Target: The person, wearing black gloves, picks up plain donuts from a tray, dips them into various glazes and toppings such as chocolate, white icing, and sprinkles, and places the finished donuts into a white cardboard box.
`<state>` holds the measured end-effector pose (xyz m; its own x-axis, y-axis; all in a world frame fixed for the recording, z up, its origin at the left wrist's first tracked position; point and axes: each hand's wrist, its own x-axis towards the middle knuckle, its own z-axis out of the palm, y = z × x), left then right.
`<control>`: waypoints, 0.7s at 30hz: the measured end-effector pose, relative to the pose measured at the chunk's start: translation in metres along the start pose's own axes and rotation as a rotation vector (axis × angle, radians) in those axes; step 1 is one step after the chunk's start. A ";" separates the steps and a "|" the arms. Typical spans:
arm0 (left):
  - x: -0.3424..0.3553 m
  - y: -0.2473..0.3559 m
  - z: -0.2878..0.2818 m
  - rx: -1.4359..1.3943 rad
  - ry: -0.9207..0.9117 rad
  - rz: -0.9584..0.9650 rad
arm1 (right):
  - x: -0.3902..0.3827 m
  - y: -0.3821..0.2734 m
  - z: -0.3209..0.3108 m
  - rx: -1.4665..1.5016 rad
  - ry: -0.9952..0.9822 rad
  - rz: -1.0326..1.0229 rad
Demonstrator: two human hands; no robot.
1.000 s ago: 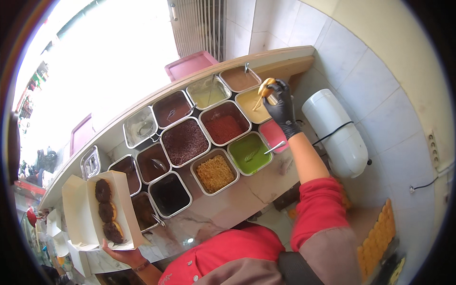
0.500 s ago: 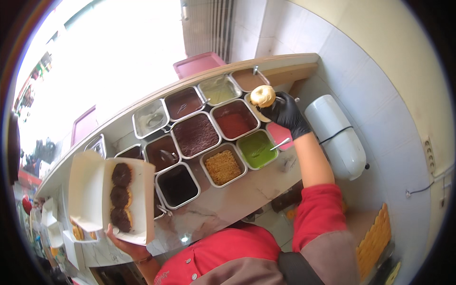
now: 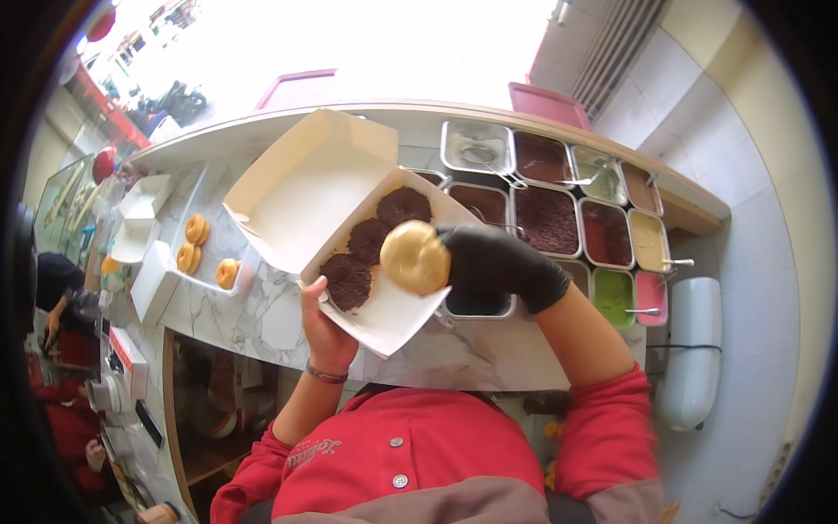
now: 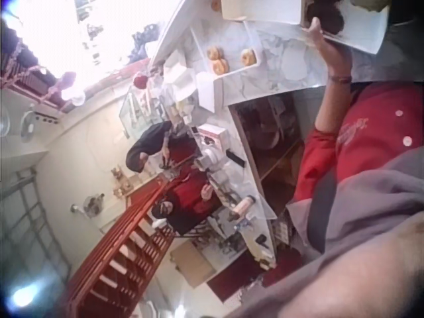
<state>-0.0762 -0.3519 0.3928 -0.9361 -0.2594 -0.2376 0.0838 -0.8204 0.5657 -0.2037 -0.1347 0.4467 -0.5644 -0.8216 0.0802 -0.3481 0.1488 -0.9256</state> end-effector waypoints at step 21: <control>-0.001 0.047 -0.065 -0.263 0.070 0.324 | 0.133 -0.042 0.098 -0.513 -0.486 0.268</control>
<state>-0.0494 -0.4237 0.3680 -0.8226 -0.5514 -0.1389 0.4625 -0.7908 0.4008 -0.1909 -0.3040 0.4599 -0.3262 -0.8538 -0.4058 -0.6174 0.5175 -0.5925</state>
